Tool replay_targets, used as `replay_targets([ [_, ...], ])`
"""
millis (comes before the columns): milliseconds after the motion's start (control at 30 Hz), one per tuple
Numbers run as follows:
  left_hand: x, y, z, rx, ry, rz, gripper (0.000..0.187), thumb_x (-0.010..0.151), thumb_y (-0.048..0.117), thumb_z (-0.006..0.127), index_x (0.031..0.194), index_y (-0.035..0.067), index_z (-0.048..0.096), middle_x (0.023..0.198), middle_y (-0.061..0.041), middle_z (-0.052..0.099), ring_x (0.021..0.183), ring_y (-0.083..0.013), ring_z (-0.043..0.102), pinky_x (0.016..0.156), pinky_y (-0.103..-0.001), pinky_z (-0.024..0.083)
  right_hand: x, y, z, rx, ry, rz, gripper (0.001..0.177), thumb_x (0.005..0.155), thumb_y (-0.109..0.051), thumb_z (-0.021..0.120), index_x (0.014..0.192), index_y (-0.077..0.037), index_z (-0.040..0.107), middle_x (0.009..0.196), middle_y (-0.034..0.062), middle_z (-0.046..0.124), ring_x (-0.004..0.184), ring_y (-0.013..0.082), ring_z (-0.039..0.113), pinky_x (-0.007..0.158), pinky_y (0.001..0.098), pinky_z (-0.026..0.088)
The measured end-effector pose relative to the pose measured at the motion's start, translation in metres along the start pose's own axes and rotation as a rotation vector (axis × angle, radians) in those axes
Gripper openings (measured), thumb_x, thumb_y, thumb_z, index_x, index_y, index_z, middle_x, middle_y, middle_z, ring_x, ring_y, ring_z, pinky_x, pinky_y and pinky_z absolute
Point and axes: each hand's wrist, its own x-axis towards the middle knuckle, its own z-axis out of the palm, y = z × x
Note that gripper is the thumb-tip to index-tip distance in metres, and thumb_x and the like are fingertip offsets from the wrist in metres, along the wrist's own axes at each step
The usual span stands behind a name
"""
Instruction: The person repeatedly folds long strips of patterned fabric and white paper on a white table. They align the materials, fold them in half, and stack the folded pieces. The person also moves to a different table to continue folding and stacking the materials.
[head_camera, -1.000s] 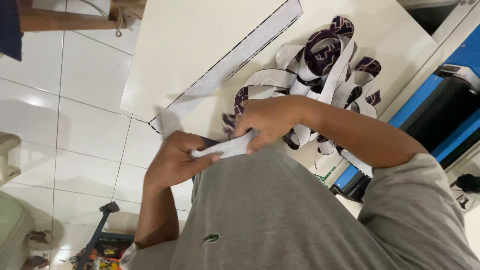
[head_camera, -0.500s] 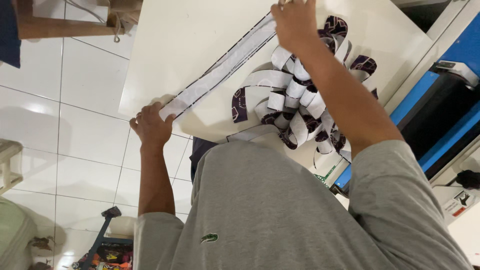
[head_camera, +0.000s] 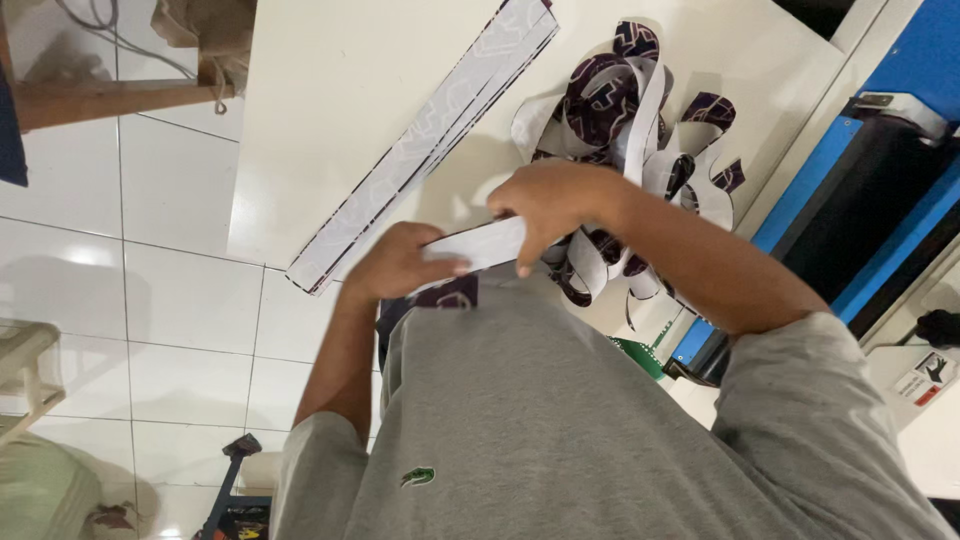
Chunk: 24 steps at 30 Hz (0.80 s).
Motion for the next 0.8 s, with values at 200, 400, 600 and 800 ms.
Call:
replay_targets([
  [200,-0.086,-0.058,-0.066,0.021,0.378,-0.445,0.053,0.074,0.051,0.083,0.093,0.001,0.076,0.069,-0.009,0.07,0.061,-0.021,0.065,0.058,-0.035,0.051,0.002,0.098,-0.063,-0.038,0.023,0.256,0.044,0.074,-0.041,0.086,0.104,-0.01,0.08,0.087,0.0094,0.08,0.075,0.0248,0.074,0.073,0.0385,0.055],
  [400,-0.06,-0.111,-0.049,0.281,0.65,-0.471,0.049,0.088,0.052,0.077,0.095,0.003,0.076,0.082,-0.015,0.073,0.076,-0.032,0.067,0.068,-0.042,0.051,0.065,0.165,-0.074,-0.427,0.422,0.432,0.028,0.08,-0.044,0.082,0.084,-0.016,0.082,0.085,0.0065,0.078,0.081,0.0289,0.07,0.072,0.0483,0.053],
  [600,-0.025,-0.153,-0.038,0.499,0.764,-0.329,0.048,0.089,0.048,0.072,0.123,0.014,0.071,0.101,-0.013,0.076,0.091,-0.0339,0.071,0.08,-0.049,0.05,0.089,0.114,-0.004,-0.209,0.201,0.407,0.066,0.078,-0.075,0.078,0.097,-0.012,0.079,0.103,0.0165,0.071,0.097,0.032,0.069,0.077,0.048,0.052],
  [800,-0.01,-0.119,-0.031,0.692,0.719,-0.365,0.058,0.088,0.045,0.077,0.137,0.018,0.06,0.134,-0.013,0.064,0.124,-0.0359,0.058,0.105,-0.054,0.039,0.064,0.06,0.062,0.048,0.23,0.164,0.039,0.093,-0.038,0.069,0.12,-0.01,0.071,0.111,0.018,0.072,0.106,0.0363,0.066,0.089,0.0482,0.051],
])
